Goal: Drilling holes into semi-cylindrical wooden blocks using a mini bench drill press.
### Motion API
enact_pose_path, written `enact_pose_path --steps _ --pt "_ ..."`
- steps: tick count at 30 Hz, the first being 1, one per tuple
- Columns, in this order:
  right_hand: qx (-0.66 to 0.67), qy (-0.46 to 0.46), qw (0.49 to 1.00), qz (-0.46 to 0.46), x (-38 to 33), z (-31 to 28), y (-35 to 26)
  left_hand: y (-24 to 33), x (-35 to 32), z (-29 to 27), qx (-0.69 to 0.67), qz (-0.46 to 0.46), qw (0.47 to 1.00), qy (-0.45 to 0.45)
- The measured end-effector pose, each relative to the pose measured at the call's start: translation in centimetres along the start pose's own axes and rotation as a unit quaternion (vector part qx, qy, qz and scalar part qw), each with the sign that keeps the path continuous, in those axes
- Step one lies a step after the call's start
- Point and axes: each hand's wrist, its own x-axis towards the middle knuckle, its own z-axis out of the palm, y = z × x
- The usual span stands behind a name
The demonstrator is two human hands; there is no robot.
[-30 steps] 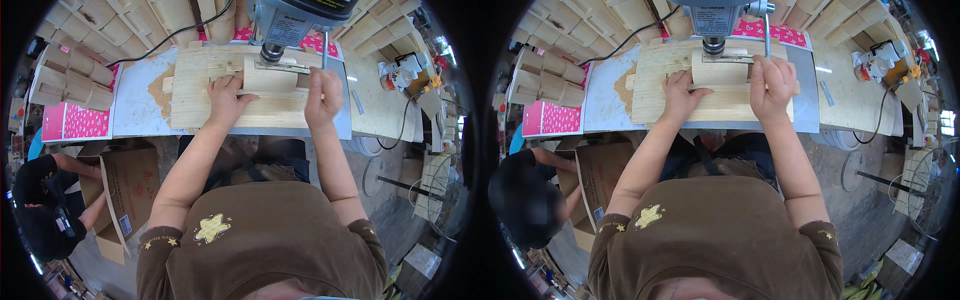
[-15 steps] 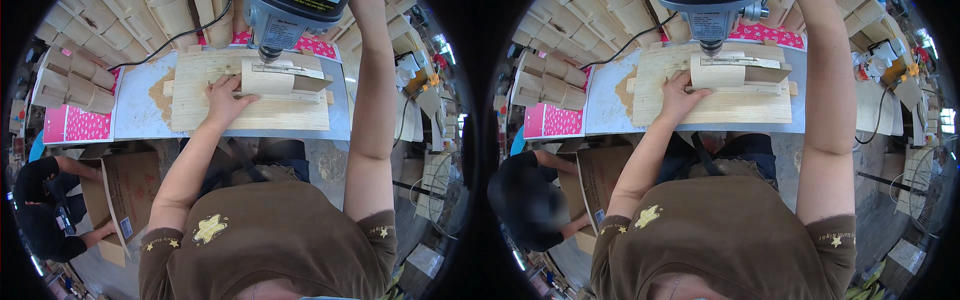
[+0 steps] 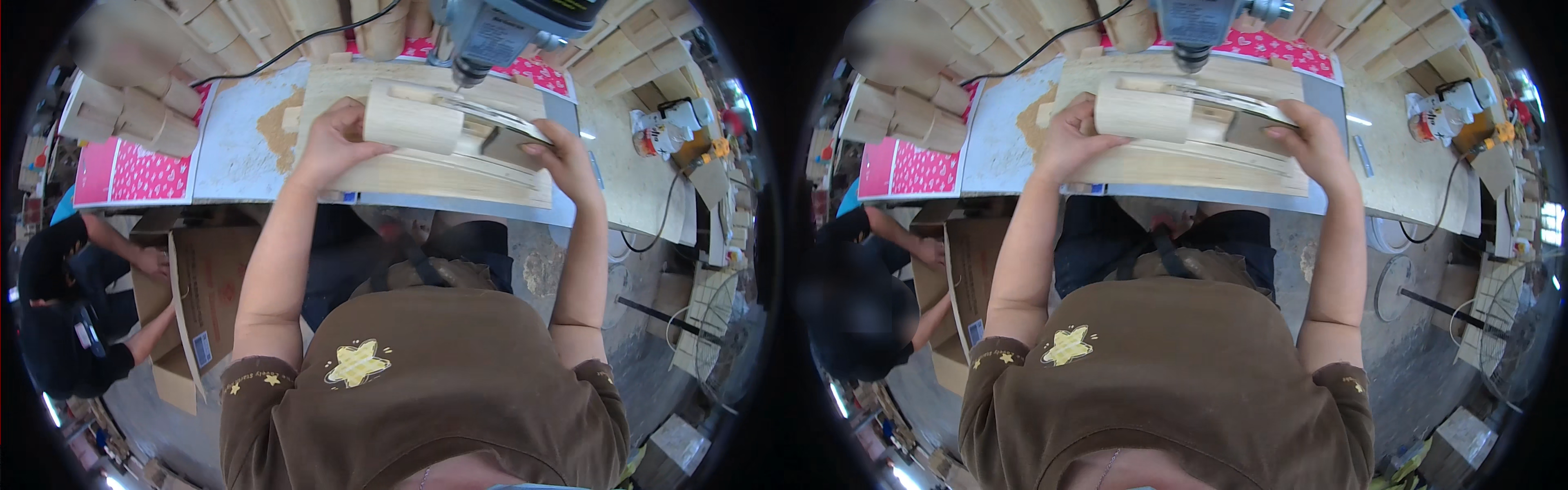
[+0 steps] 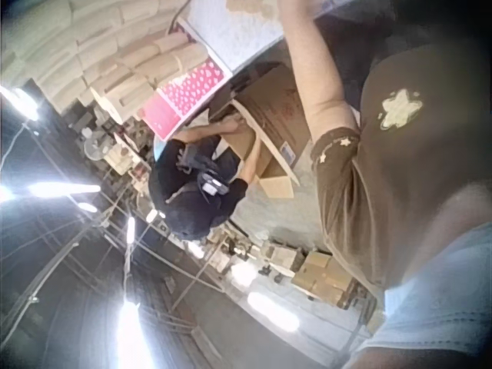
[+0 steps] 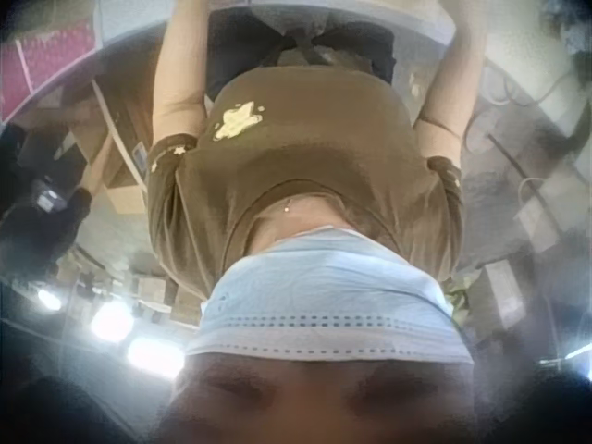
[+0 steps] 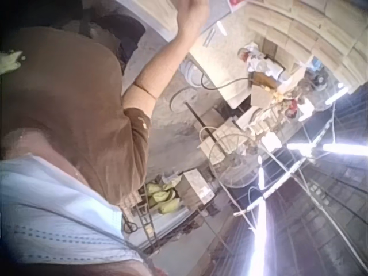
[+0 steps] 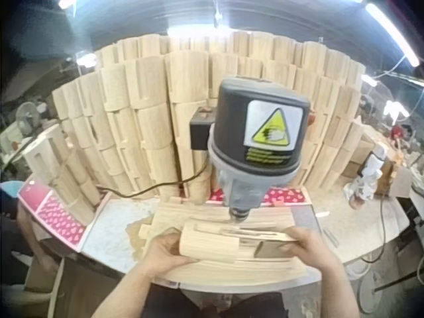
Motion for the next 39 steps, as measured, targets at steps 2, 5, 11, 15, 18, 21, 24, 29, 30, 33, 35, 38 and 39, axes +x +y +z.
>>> enact_pose_path --steps 2,5,11,15,18,21,24,29,30,33,35,38,39 --pt "0.030 -0.018 0.999 0.021 -0.7 -0.6 0.0 0.0 -0.9 -3.7 0.014 -0.009 1.000 -0.009" --pt "0.063 -0.030 0.997 0.045 -1.9 -0.5 0.1 2.5 -2.2 -7.9 -0.068 -0.140 0.987 0.040" --pt "0.041 0.015 0.998 -0.040 -2.7 2.4 -1.3 3.4 -7.3 -12.6 -0.120 -0.160 0.962 0.188" --pt "0.069 0.047 0.996 -0.041 -3.6 3.3 0.6 4.1 -10.5 -15.3 0.056 -0.178 0.943 0.274" --pt "0.108 0.054 0.992 -0.020 -3.6 3.4 1.0 4.9 -11.8 -17.0 0.207 -0.207 0.907 0.302" --pt "0.105 0.042 0.993 -0.025 -3.5 3.4 0.2 4.2 -11.6 -19.0 0.515 -0.192 0.793 0.263" --pt "0.100 0.045 0.994 -0.023 -3.4 3.6 -0.4 1.6 -10.2 -20.9 0.579 -0.168 0.754 0.259" --pt "0.120 0.071 0.990 -0.020 -3.5 3.7 -1.9 0.9 -7.2 -20.9 0.565 -0.172 0.755 0.285" --pt "0.120 0.066 0.990 -0.032 -3.6 3.6 -2.0 1.2 -6.7 -20.6 0.567 -0.182 0.752 0.283" --pt "0.115 0.075 0.989 -0.046 -3.8 3.4 -2.5 1.6 -6.0 -20.3 0.578 -0.208 0.742 0.268" --pt "0.079 0.074 0.993 -0.057 -3.8 3.4 -2.7 2.4 -5.4 -20.1 0.575 -0.214 0.746 0.261" --pt "0.099 0.072 0.992 -0.037 -3.8 3.3 -2.5 3.6 -4.8 -20.2 0.550 -0.246 0.756 0.256" --pt "0.098 0.066 0.992 -0.039 -3.9 3.2 -2.7 3.5 -4.8 -20.1 0.551 -0.243 0.756 0.258"
